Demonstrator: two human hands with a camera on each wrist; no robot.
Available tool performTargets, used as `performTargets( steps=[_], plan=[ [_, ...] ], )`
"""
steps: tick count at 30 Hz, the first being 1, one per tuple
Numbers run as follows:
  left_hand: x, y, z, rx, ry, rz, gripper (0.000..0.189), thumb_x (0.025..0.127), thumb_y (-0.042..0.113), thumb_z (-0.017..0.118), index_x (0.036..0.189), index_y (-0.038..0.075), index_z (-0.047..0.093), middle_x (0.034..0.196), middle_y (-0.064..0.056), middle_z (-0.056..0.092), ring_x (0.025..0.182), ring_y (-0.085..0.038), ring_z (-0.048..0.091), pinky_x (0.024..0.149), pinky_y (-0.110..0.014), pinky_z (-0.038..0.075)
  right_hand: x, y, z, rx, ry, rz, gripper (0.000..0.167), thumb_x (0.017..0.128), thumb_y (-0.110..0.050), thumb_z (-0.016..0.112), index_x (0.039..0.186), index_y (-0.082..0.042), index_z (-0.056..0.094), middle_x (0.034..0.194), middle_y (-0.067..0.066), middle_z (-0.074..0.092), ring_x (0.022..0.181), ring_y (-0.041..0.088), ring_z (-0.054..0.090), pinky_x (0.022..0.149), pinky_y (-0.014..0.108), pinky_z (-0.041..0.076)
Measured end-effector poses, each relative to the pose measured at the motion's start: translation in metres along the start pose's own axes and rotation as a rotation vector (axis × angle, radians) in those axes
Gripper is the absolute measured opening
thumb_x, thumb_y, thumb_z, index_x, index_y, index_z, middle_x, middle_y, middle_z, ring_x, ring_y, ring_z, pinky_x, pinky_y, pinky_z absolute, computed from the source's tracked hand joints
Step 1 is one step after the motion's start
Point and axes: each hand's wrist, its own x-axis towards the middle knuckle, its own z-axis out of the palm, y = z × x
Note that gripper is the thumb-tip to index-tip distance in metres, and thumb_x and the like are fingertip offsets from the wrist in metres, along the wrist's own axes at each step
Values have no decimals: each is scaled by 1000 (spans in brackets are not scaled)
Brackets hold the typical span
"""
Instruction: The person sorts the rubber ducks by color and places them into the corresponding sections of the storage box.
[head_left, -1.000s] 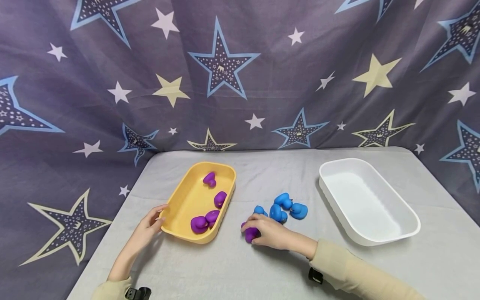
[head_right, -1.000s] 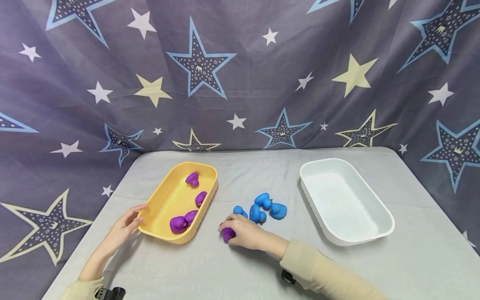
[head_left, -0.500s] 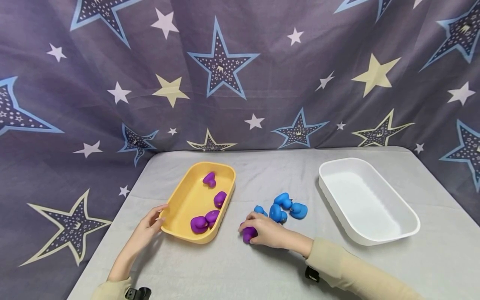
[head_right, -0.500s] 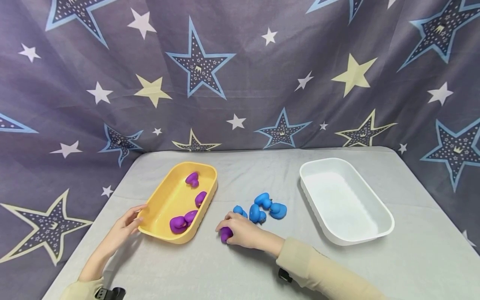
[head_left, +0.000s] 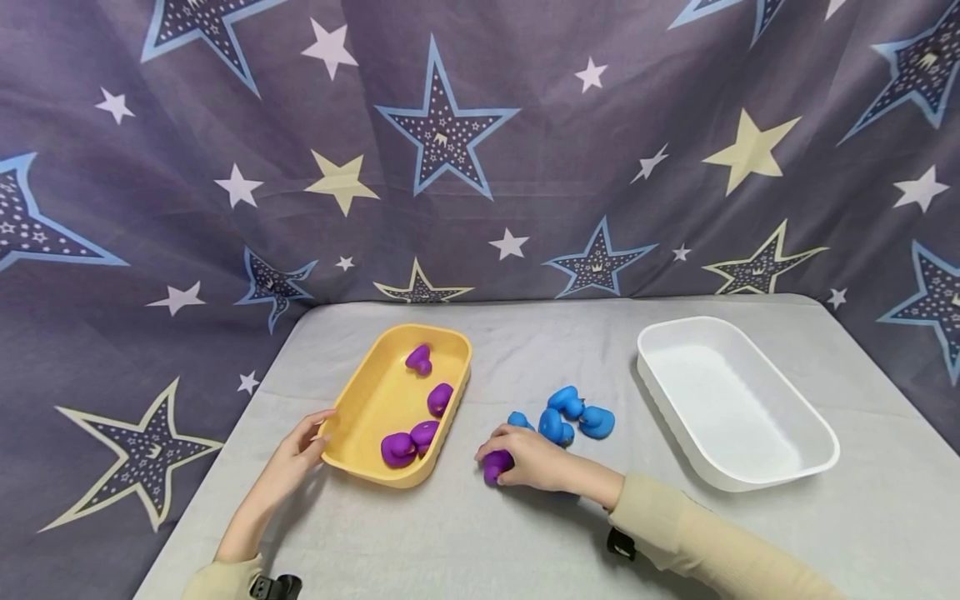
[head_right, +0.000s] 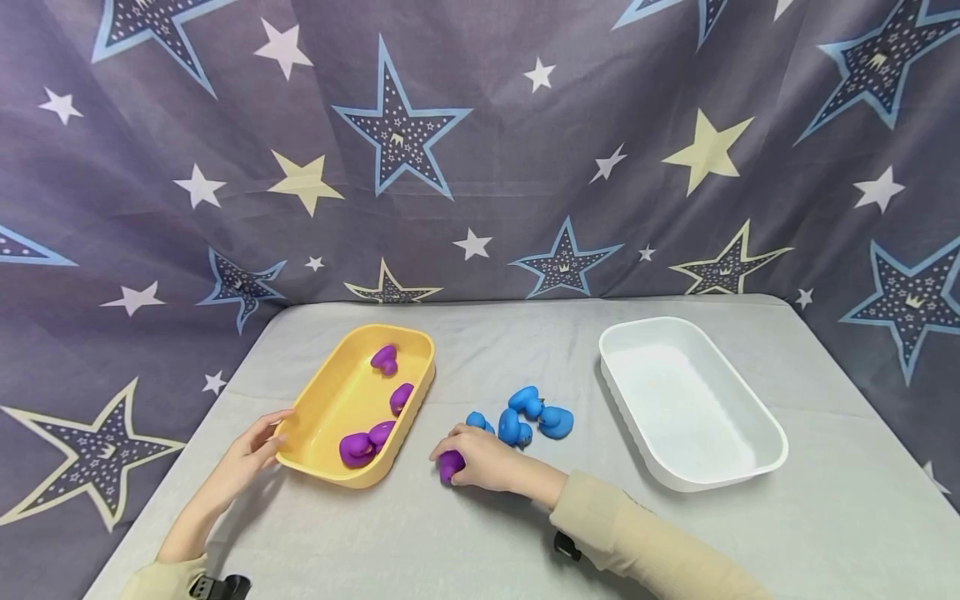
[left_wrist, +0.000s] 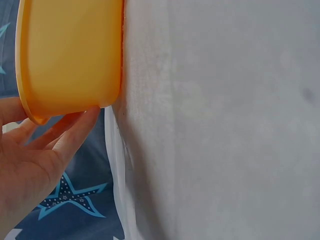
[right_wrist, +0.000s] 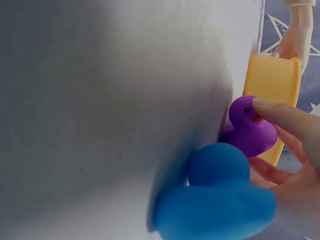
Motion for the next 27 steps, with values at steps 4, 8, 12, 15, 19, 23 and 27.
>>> performTargets(
  steps=[4,8,12,15,19,23,27],
  plan=[
    [0,0,0,7,2,-3,36,91,0,41,126,-8,37,120,-33,43,93,0,50,70,-20,47,1,0,-1,2,-13,-18,32,74,-10,70,105,-11,64,105,3,60,98,15,52,82,25,43],
    [0,0,0,10,4,-2,36,91,0,41,126,-8,37,120,-33,43,93,0,50,69,-19,47,3,-1,0,14,-26,-21,33,73,-9,70,105,-10,63,105,2,61,97,13,53,81,23,43],
    [0,-1,0,11,5,0,36,91,0,41,126,-8,37,120,-33,43,92,0,50,68,-19,47,5,-1,0,23,-39,-19,33,73,-9,71,105,-9,63,105,2,62,94,10,53,79,21,43],
    [0,0,0,10,5,-1,37,91,0,41,127,-8,37,121,-33,43,92,1,50,68,-19,47,6,0,1,35,-44,-24,33,72,-9,71,104,-9,63,103,2,62,90,8,53,75,20,43],
    [0,0,0,6,5,-1,37,91,0,41,126,-8,37,121,-33,42,92,0,50,68,-20,47,8,1,1,48,-42,-35,32,71,-10,72,103,-9,63,102,2,63,87,8,52,73,19,42],
    [-1,0,0,11,3,2,36,91,1,41,126,-9,37,120,-33,43,92,0,50,69,-19,47,7,0,-1,48,-35,-38,33,71,-10,71,103,-10,63,102,2,62,88,8,52,73,19,42],
    [-1,-2,-1,18,3,3,36,92,2,41,126,-8,37,120,-33,43,92,0,50,69,-19,47,6,-4,-6,35,-25,-21,35,72,-12,71,105,-13,62,104,2,60,91,11,51,75,21,42]
  ],
)
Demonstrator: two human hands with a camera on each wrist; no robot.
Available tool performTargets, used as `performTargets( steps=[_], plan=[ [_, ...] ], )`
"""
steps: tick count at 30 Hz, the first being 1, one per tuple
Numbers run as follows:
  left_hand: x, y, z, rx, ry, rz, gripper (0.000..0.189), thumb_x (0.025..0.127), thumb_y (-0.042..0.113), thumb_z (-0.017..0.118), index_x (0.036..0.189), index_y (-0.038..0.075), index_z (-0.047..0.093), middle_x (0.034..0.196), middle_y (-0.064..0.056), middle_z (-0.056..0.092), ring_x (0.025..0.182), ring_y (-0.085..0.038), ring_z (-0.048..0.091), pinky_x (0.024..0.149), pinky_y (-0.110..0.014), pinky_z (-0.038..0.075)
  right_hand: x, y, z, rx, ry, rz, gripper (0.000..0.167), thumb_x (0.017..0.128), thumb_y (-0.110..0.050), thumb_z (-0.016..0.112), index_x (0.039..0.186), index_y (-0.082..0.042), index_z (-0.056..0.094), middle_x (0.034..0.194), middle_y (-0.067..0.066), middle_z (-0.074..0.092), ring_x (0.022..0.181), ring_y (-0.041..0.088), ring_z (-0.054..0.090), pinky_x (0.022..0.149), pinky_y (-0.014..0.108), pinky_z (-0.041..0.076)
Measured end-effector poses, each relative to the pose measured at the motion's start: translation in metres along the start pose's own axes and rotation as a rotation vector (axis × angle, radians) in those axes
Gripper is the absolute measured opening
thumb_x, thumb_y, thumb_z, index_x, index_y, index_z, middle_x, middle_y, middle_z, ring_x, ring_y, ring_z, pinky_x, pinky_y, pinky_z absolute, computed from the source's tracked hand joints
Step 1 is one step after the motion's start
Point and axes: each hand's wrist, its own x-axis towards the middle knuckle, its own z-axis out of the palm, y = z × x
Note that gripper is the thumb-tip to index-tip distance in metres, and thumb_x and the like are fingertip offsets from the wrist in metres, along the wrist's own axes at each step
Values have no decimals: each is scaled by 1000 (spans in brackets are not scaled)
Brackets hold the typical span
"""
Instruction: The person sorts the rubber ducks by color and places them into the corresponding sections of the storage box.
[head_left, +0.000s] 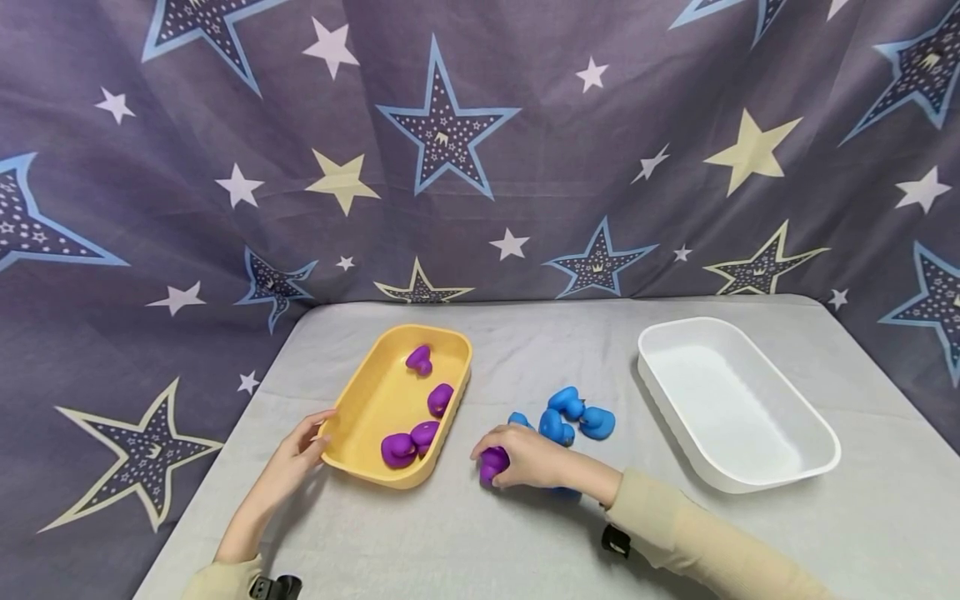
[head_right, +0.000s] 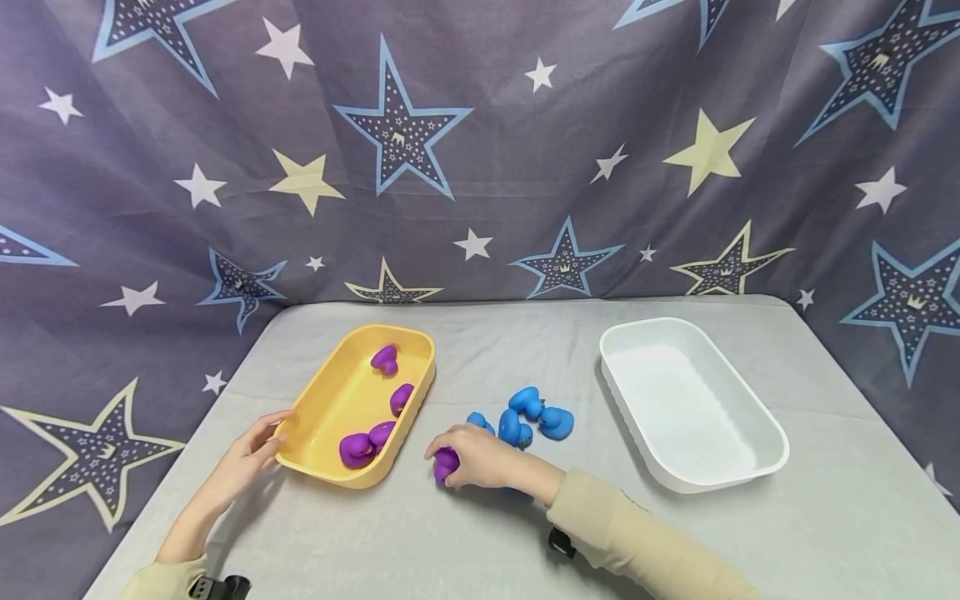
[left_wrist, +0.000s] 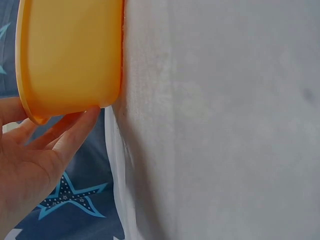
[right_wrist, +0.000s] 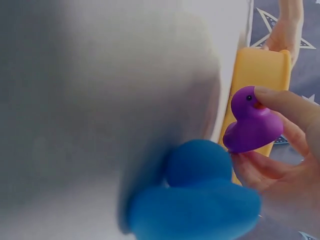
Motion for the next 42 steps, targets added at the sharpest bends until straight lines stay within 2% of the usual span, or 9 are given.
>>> performTargets(
  steps=[6,16,26,33,42],
  plan=[
    [0,0,0,3,3,-2,36,91,2,41,126,-8,37,119,-32,44,91,0,51,68,-20,47,1,-6,-7,14,14,29,35,74,-15,70,107,-15,62,107,1,59,93,12,50,76,22,41],
    [-1,1,0,6,6,5,36,92,1,41,126,-8,37,119,-32,44,91,0,50,68,-19,47,5,-12,-15,44,91,-14,35,75,-14,69,108,-13,61,106,0,59,96,13,50,81,24,43],
    [0,0,0,-17,6,6,36,91,0,41,126,-8,37,120,-33,43,92,1,50,69,-19,47,13,-16,-25,68,131,-57,36,75,-12,68,110,-8,60,108,5,59,104,19,50,91,33,39],
    [1,-1,0,5,7,6,36,91,2,41,125,-8,38,121,-32,43,93,1,50,70,-19,47,20,-19,-29,99,152,-70,38,74,-12,69,111,-9,60,110,4,59,107,18,49,94,32,37],
    [0,0,1,19,9,-4,36,92,3,41,125,-8,38,121,-32,42,94,3,48,71,-19,47,32,-23,-31,162,177,-75,37,73,-8,70,108,-7,61,111,6,59,105,18,51,91,30,40]
  ],
)
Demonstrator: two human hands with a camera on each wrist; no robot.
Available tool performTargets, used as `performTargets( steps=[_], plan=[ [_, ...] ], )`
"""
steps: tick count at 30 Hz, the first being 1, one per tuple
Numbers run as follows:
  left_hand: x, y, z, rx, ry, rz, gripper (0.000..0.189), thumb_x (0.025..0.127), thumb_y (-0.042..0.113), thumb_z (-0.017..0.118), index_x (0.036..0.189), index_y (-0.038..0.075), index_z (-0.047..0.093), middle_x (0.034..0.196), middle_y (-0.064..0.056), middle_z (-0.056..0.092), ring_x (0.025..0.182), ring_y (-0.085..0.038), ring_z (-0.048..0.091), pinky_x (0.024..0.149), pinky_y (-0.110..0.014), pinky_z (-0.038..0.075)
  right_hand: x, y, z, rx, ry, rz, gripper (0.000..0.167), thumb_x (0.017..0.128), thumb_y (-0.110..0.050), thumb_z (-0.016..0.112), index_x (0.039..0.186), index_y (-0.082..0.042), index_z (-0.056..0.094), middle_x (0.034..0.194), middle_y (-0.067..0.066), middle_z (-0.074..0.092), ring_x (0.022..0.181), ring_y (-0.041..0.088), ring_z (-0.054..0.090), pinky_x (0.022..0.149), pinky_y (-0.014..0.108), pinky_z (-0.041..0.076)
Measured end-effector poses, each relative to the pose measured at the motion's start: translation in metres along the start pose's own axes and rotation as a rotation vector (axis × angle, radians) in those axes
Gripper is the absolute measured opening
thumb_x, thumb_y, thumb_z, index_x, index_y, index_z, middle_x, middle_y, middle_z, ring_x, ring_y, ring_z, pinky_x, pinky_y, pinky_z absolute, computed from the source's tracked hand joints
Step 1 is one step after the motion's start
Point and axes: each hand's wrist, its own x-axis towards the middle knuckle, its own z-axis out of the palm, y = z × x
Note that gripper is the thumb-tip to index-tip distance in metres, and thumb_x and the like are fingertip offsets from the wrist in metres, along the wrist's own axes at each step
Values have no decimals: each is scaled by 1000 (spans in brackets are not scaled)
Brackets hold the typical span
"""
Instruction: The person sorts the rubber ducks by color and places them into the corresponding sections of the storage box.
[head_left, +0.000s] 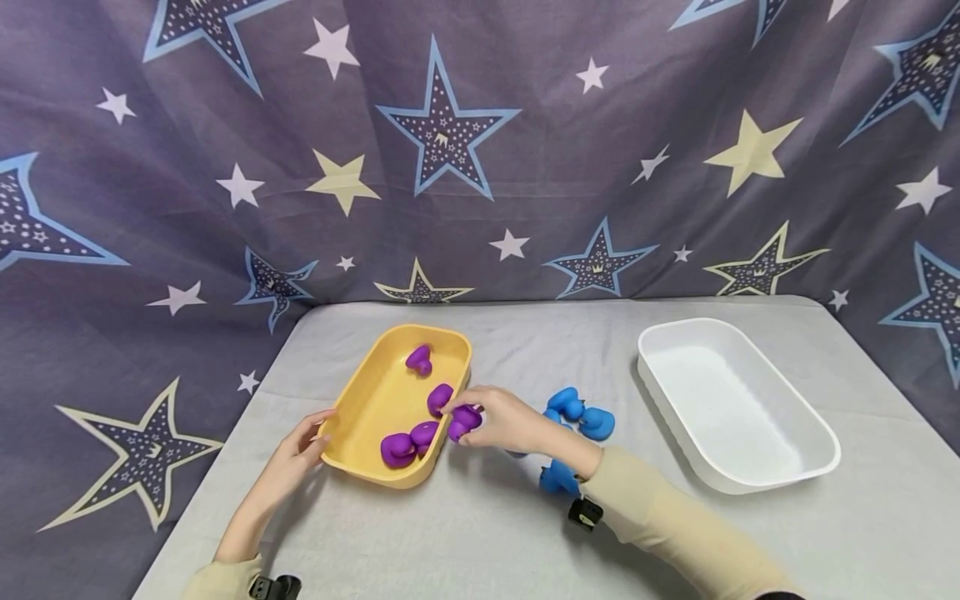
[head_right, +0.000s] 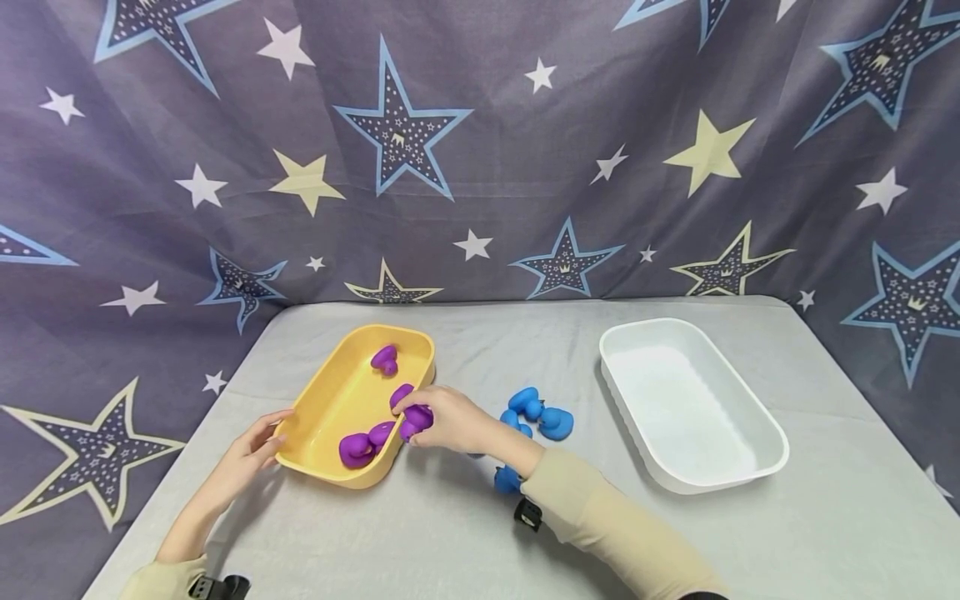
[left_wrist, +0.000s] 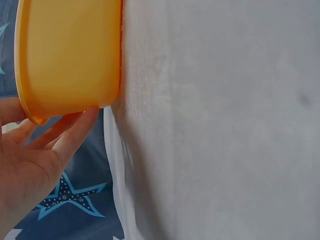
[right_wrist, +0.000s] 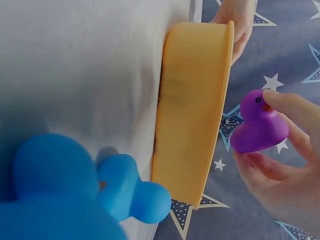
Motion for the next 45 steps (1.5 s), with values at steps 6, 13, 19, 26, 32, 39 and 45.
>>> performTargets(
  steps=[6,13,19,26,32,39,45],
  plan=[
    [0,2,0,-9,-3,-11,36,91,2,42,126,-8,38,122,-32,42,94,1,49,70,-19,47,10,-1,2,48,11,24,37,72,-7,70,108,-8,61,111,7,59,104,20,51,90,32,41],
    [0,3,0,-9,0,-16,36,91,1,42,126,-7,38,122,-32,43,93,0,49,69,-19,47,20,-1,6,41,33,-6,36,72,-7,70,107,-5,61,107,7,61,100,19,53,87,29,42],
    [0,2,0,-19,3,-6,36,91,0,42,126,-8,38,121,-33,43,93,1,49,69,-20,47,29,-3,10,50,42,25,37,72,-7,70,108,-6,61,107,5,61,95,16,54,83,31,44],
    [0,1,0,-18,3,-15,36,91,1,42,126,-7,38,122,-32,42,93,1,49,69,-20,47,40,-6,14,36,40,44,37,72,-10,70,109,-8,61,109,5,60,97,15,53,83,21,41],
    [0,1,-1,-16,-2,-1,36,91,1,41,126,-8,38,121,-32,42,93,2,49,70,-19,47,48,-5,18,54,43,52,37,71,-7,72,107,-7,62,107,6,61,96,15,53,83,21,41],
    [-1,1,0,-32,4,4,36,91,1,43,125,-9,38,118,-33,44,90,0,51,68,-19,47,56,-2,25,78,22,81,38,71,-9,72,107,-6,62,105,7,61,86,10,51,72,15,39],
    [0,0,0,-34,2,-4,36,90,1,42,125,-8,38,119,-33,44,89,0,52,68,-19,47,64,0,28,79,34,106,39,69,-10,73,106,-8,62,109,8,60,88,12,51,77,19,40]
  ],
)
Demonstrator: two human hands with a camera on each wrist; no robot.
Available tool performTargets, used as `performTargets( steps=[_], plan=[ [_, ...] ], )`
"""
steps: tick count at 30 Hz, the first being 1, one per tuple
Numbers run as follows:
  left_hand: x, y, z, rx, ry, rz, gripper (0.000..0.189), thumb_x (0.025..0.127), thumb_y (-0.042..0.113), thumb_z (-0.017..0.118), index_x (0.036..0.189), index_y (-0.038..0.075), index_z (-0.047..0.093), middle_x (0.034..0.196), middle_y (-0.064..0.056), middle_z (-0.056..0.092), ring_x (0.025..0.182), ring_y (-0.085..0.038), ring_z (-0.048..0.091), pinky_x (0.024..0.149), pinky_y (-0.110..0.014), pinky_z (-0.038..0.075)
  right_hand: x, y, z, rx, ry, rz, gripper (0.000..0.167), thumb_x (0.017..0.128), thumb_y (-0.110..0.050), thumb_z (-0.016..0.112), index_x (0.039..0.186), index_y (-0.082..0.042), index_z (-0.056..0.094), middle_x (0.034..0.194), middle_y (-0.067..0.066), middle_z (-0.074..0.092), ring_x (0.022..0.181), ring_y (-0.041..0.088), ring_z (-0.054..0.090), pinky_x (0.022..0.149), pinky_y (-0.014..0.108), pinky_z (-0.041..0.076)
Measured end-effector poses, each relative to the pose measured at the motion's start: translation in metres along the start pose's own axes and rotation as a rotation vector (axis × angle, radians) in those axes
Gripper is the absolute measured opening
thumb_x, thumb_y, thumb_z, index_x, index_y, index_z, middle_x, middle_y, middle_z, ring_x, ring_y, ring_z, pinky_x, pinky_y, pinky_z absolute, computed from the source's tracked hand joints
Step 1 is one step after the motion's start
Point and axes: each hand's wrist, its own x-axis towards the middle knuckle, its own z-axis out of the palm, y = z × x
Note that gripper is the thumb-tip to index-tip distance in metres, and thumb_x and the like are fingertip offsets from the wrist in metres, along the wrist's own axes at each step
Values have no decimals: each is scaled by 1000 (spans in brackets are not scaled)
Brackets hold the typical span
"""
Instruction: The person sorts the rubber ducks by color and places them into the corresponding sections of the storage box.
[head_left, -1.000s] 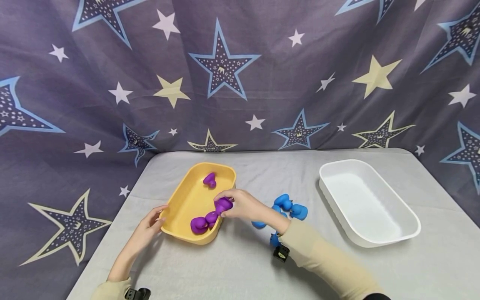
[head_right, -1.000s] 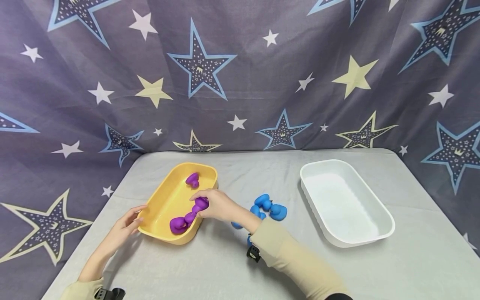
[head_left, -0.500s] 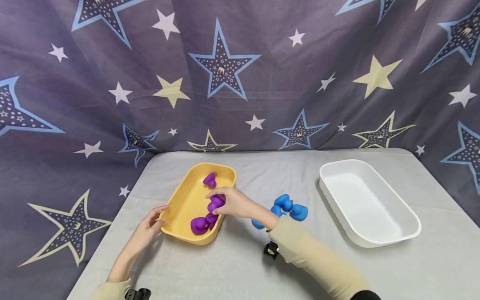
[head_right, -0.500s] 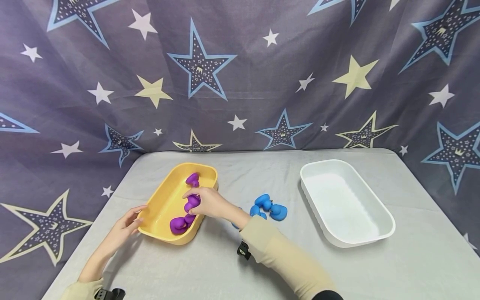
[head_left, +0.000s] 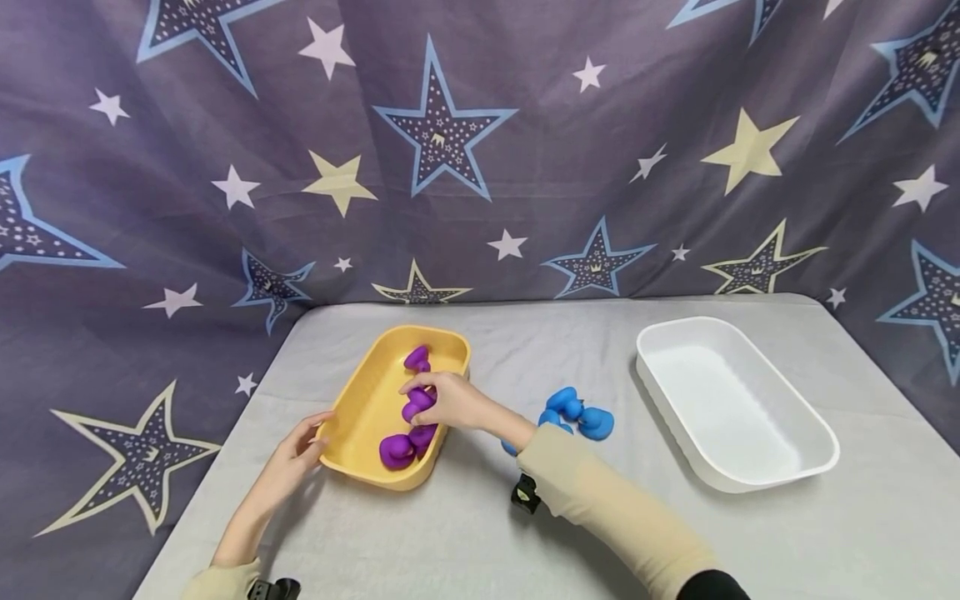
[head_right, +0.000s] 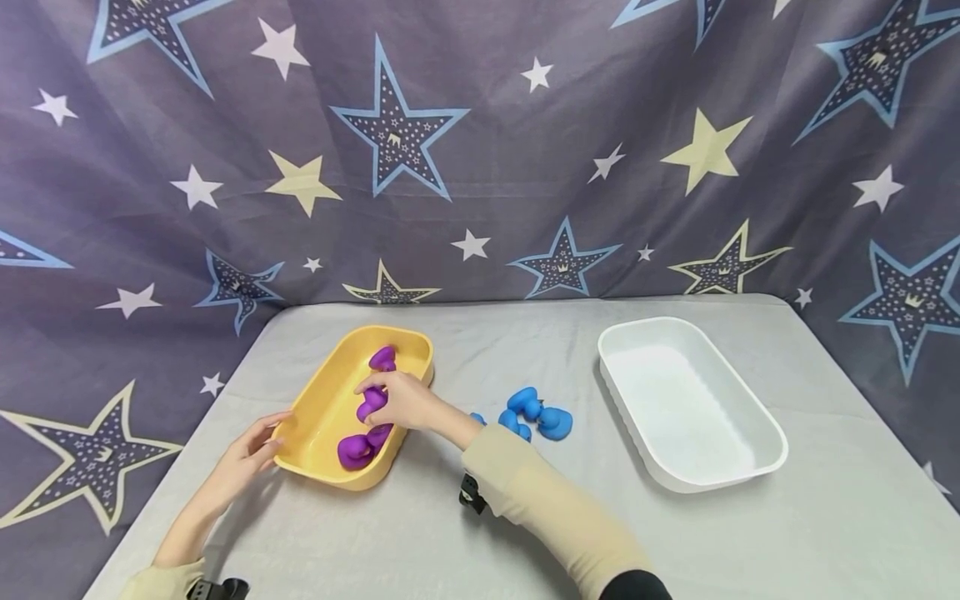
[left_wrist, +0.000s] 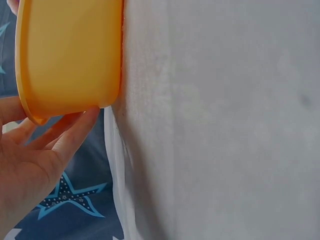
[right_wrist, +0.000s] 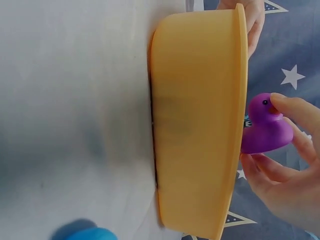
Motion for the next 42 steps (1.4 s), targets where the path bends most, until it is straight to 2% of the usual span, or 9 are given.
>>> performTargets(
  steps=[4,6,9,15,22,30,36,42],
  plan=[
    [0,-2,-1,7,1,-4,36,90,1,42,125,-8,38,119,-33,44,90,0,51,68,-19,47,6,1,1,-18,-1,5,39,69,-10,73,107,-8,62,111,8,59,96,15,50,85,27,40],
    [0,-3,-1,13,1,-4,36,90,1,42,125,-8,38,119,-33,44,90,0,51,68,-19,47,9,2,2,-32,-3,19,39,70,-11,73,107,-9,62,112,7,59,99,15,50,87,27,40],
    [0,-3,-1,14,-3,-2,37,90,2,42,125,-8,38,119,-33,44,90,0,51,68,-19,47,13,2,3,-62,-5,45,40,70,-13,73,107,-11,62,111,5,60,100,14,51,85,20,38],
    [0,-1,0,19,-3,-1,36,91,2,42,125,-8,37,118,-33,44,90,0,51,68,-19,47,18,4,7,-75,-13,70,41,68,-12,74,107,-12,63,108,3,61,96,12,51,81,18,38],
    [0,1,0,-4,-3,1,36,91,0,42,125,-9,37,119,-34,43,89,1,51,67,-19,47,24,10,14,-58,-16,25,41,69,-9,73,108,-7,62,109,6,61,95,15,52,85,24,41],
    [0,-1,0,4,-4,2,36,91,1,42,125,-9,37,119,-33,43,89,0,51,67,-19,47,27,12,19,-51,-4,55,38,70,-8,72,107,-6,61,108,6,60,97,16,54,83,19,40],
    [0,-2,0,7,-8,1,36,91,1,42,125,-9,37,119,-34,43,90,1,51,68,-19,47,26,10,16,-25,6,84,36,74,-7,70,108,-4,60,115,11,57,103,27,53,84,24,42],
    [-1,-2,0,6,-4,-15,36,91,2,42,125,-8,38,120,-34,43,91,1,51,69,-19,47,19,9,6,-36,9,45,34,75,-7,69,108,-3,60,114,10,58,102,28,53,86,28,43]
  ],
)
